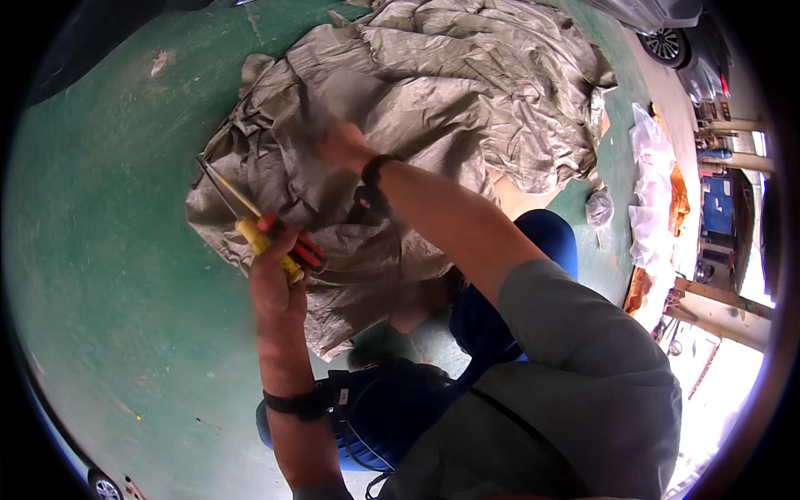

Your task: The person detaches and reattaches plastic wheel arch trim on a white vehicle by hand and using a screwdriver.

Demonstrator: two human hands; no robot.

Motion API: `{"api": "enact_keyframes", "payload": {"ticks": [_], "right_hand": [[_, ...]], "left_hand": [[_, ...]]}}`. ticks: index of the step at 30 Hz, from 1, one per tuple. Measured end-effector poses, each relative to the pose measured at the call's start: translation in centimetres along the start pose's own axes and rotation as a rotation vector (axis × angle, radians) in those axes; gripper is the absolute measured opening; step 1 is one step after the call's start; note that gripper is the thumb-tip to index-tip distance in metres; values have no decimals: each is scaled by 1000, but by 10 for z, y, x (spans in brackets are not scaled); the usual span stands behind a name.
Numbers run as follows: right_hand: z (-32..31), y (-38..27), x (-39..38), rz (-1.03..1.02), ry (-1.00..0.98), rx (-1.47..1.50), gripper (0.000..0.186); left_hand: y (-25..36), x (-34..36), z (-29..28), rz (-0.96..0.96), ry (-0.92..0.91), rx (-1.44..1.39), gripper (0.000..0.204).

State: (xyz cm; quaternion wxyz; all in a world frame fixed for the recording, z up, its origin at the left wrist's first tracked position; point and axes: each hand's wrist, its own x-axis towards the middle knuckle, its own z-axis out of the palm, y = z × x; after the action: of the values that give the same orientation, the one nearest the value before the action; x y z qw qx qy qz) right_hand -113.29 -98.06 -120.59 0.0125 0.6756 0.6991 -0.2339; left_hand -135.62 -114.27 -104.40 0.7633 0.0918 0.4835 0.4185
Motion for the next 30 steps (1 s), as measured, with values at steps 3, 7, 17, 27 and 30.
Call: {"api": "enact_keyframes", "payload": {"ticks": [3, 7, 17, 27, 30], "right_hand": [[-10, -14, 11, 149, 185, 176, 48], [-7, -40, 19, 49, 193, 191, 40], [-18, -81, -36, -77, 214, 272, 32], [-144, -128, -166, -646, -116, 635, 26], [-169, -71, -171, -427, -187, 628, 47]], "left_hand": [[-5, -8, -2, -10, 106, -44, 16], [-1, -34, -1, -3, 100, -157, 13], [19, -57, -10, 111, 82, -152, 14], [50, -48, 20, 107, -55, -386, 21], [40, -29, 5, 161, -73, -317, 21]]}}
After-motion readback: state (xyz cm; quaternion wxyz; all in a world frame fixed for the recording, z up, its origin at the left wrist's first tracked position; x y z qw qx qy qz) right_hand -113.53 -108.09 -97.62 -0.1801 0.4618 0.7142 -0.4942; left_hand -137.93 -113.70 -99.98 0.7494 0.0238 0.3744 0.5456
